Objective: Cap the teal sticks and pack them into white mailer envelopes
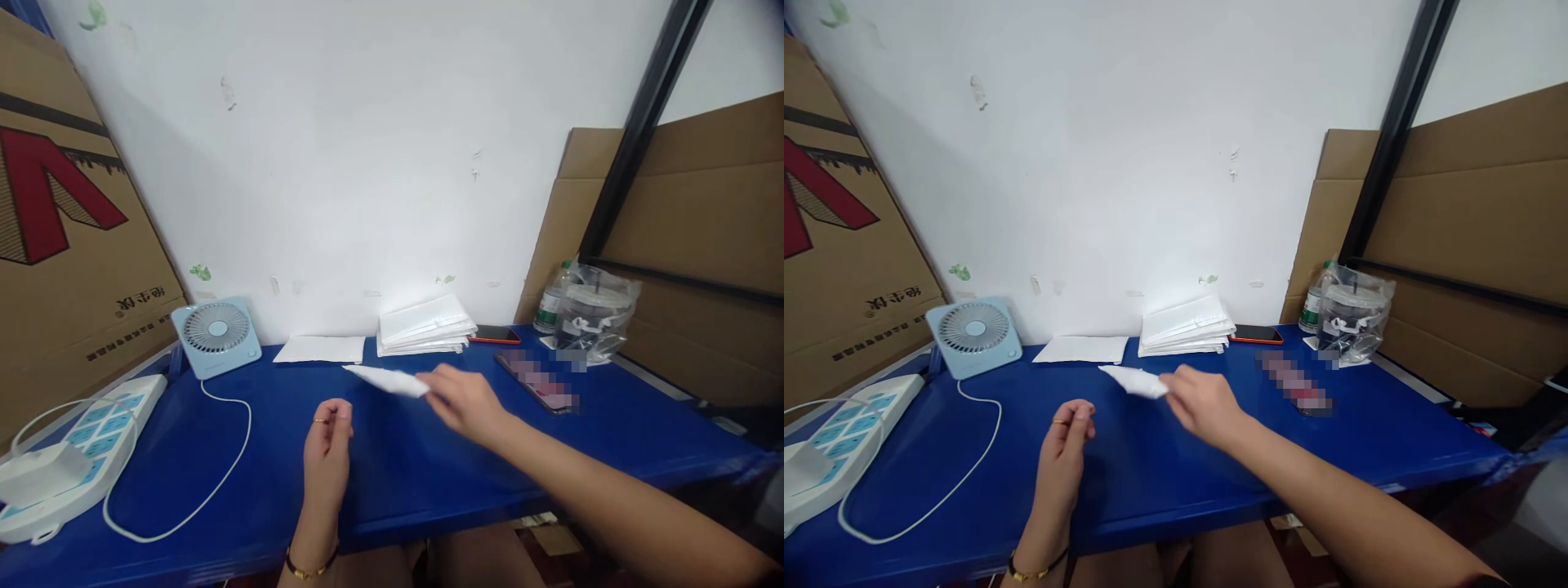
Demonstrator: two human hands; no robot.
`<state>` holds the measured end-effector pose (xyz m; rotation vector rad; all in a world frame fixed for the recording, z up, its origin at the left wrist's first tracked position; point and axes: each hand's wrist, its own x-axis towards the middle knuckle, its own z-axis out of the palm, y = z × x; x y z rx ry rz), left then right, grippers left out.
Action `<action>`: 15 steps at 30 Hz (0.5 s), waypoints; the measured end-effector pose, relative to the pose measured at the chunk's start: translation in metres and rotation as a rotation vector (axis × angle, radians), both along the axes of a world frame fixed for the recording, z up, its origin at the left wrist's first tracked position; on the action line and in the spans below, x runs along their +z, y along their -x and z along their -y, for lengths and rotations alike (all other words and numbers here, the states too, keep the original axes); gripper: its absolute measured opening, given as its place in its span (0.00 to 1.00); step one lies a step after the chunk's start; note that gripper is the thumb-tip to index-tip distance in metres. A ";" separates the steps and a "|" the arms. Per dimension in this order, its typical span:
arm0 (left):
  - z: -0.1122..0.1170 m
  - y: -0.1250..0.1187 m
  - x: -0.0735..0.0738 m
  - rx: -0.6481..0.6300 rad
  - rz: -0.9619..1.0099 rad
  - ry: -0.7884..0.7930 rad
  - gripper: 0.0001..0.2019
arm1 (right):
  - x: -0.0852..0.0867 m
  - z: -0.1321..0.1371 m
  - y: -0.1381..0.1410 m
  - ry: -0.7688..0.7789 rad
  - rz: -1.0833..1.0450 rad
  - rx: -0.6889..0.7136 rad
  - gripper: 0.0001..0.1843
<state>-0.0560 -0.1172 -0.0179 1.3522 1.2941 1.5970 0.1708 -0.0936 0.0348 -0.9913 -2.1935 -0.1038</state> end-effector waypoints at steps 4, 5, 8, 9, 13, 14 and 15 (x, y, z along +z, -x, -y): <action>0.002 0.007 -0.003 0.086 0.200 -0.065 0.14 | 0.019 -0.047 0.021 0.437 -0.693 -0.085 0.13; 0.002 0.007 -0.004 0.069 0.204 -0.065 0.14 | 0.019 -0.063 0.033 0.577 -0.878 -0.040 0.14; 0.003 0.006 -0.004 0.038 0.134 -0.055 0.15 | 0.007 -0.113 0.081 0.879 -1.248 -0.009 0.12; 0.004 0.005 -0.004 0.032 0.106 -0.050 0.16 | 0.002 -0.128 0.097 0.906 -1.266 -0.025 0.12; 0.005 0.006 -0.002 0.008 0.042 -0.019 0.17 | -0.021 -0.170 0.150 1.000 -1.270 -0.108 0.13; 0.006 0.007 -0.002 0.002 0.032 -0.012 0.17 | -0.027 -0.175 0.157 1.016 -1.254 -0.122 0.12; 0.006 0.007 -0.002 -0.006 0.023 -0.006 0.17 | -0.031 -0.179 0.162 1.027 -1.234 -0.134 0.11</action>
